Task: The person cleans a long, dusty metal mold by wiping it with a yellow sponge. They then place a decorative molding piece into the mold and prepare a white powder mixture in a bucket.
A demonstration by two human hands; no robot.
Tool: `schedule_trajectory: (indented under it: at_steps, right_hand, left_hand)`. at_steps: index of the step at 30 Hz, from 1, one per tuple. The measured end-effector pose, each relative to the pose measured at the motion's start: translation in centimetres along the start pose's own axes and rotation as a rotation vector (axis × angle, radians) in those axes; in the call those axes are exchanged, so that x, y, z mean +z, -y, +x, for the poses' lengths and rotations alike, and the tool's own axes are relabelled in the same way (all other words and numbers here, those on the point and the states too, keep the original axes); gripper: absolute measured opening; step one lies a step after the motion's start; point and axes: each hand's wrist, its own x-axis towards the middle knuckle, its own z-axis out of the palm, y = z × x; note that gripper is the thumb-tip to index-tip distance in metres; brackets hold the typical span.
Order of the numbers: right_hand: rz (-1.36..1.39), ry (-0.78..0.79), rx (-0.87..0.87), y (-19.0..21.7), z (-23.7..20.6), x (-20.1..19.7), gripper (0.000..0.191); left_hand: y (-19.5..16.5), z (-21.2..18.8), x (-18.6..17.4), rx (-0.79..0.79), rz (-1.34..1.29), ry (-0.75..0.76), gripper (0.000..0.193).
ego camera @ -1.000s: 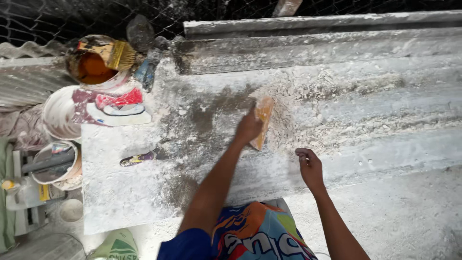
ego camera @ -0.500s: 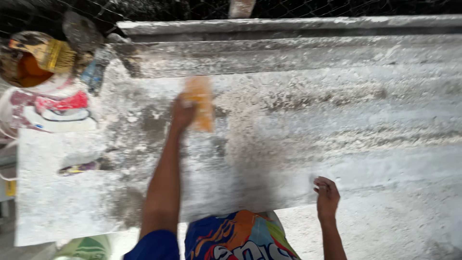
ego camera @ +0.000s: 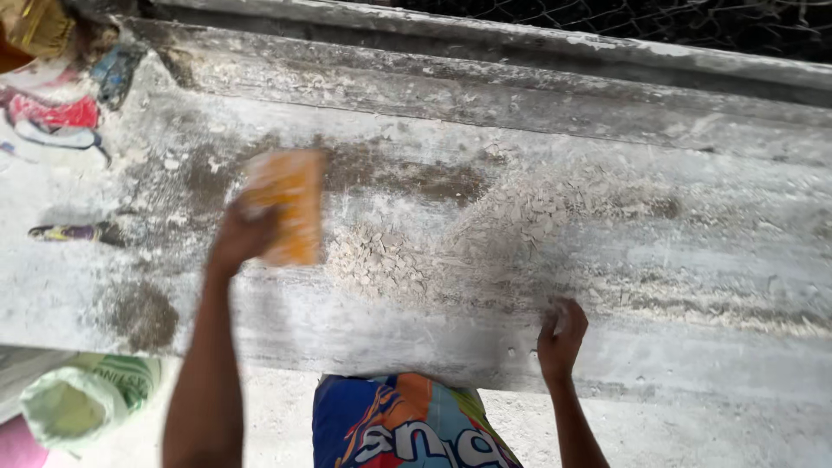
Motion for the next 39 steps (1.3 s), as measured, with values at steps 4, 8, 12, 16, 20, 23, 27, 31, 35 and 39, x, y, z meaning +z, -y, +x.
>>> schedule_trajectory:
  at_steps: [4, 8, 12, 16, 20, 23, 27, 31, 35, 39]
  right_hand:
    - [-0.073, -0.045, -0.163, -0.7, -1.0, 0.8, 0.039]
    - [0.154, -0.025, -0.103, -1.1, -0.4, 1.7, 0.044]
    - [0.572, -0.096, 0.07, -1.9, 1.3, 2.1, 0.044]
    - [0.404, -0.198, 0.118, -3.5, 1.9, -1.7, 0.041]
    - [-0.015, -0.2, 0.335, -3.6, -2.6, -6.0, 0.041]
    - [-0.072, -0.188, 0.624, -1.9, -7.0, -6.7, 0.044]
    - [-0.071, -0.233, 0.398, 1.7, -11.8, -4.9, 0.042]
    - [-0.058, -0.122, 0.478, 5.7, -14.2, -2.4, 0.041]
    - [-0.243, -0.041, 0.351, 7.9, -15.0, -3.3, 0.046]
    - [-0.092, -0.189, 0.611, 8.5, -19.3, -7.8, 0.045]
  left_hand:
    - [8.1, -6.0, -3.8, -0.008, -0.061, -0.138, 0.026]
    - [9.8, -1.5, 17.6, 0.292, 0.345, 0.049, 0.029]
    - [3.2, -1.3, 34.6, 0.588, 0.504, 0.232, 0.034]
    - [-0.7, -4.9, 31.7, 0.302, 0.356, 0.412, 0.057]
    - [2.8, -6.8, 16.3, 0.216, 0.089, 0.232, 0.034]
    - [9.0, -8.5, 3.8, 0.041, 0.029, 0.093, 0.035]
    - [15.5, -10.5, -0.2, -0.025, -0.07, 0.081, 0.039]
    - [14.3, -11.2, 19.7, 0.182, 0.159, 0.334, 0.047]
    - [5.1, -13.6, 37.2, 0.374, 0.163, 0.502, 0.067]
    - [-2.3, -14.4, 37.6, 0.796, 0.64, 0.662, 0.049]
